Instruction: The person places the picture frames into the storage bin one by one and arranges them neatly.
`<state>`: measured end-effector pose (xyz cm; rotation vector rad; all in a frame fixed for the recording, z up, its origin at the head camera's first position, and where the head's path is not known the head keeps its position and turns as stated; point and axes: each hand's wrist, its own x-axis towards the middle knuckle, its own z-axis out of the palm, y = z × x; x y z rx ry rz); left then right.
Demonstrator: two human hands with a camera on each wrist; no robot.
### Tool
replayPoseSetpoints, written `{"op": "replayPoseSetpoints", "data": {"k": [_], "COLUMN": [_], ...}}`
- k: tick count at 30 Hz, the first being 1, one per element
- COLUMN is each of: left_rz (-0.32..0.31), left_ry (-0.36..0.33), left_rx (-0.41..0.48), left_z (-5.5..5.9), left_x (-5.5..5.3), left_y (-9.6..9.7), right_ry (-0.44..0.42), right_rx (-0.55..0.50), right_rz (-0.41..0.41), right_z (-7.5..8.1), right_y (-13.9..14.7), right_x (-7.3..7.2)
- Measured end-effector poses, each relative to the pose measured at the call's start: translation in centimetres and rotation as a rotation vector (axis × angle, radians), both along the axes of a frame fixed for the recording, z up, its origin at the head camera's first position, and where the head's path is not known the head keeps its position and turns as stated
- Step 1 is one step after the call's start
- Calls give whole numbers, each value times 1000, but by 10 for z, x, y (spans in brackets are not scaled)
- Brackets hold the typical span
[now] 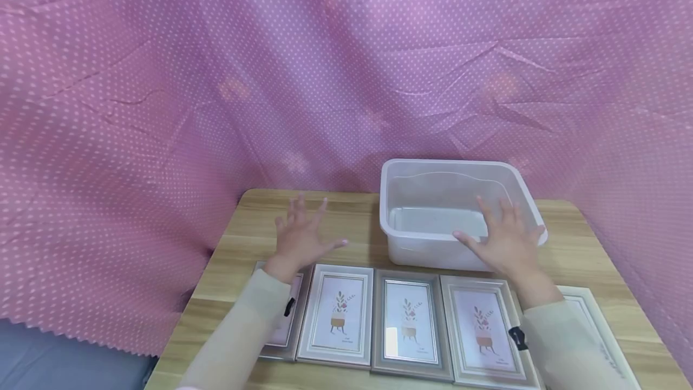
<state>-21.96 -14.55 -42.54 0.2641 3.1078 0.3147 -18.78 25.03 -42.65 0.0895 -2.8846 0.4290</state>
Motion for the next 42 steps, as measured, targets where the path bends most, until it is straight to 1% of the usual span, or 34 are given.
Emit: {"op": "replayPoseSetpoints", "data": {"k": [7, 11, 17, 20, 23, 26, 28, 34, 38, 42], "left_rz": [29, 42, 56, 66, 74, 84, 91, 108, 127, 126], "left_ry": [9, 10, -5, -5, 15, 32, 29, 15, 8, 32], "left_rx": [-1, -2, -2, 0, 6, 14, 30, 114, 147, 175], "left_z": [-1, -2, -5, -8, -13, -17, -20, -25, -31, -36], "left_x": [-3, -4, -4, -4, -5, -4, -4, 0, 4, 7], "left_y": [-24, -40, -62, -74, -85, -97, -104, -124, -135, -144], "right_ry": [-47, -60, -75, -85, -82, -82, -77, -79, -101, -105], "right_rx": [-18, -28, -51, -43, -35, -49, -66, -138, -190, -247], "right_rz": [-31, -52, -75, -81, -78, -79, -86, -100, -113, -116], "right_z": [8, 11, 16, 16, 14, 12, 11, 7, 3, 0], "right_y": [19, 29, 42, 50, 57, 63, 67, 78, 85, 89], "right_x": [-2, -1, 2, 3, 3, 3, 3, 6, 7, 8]}}
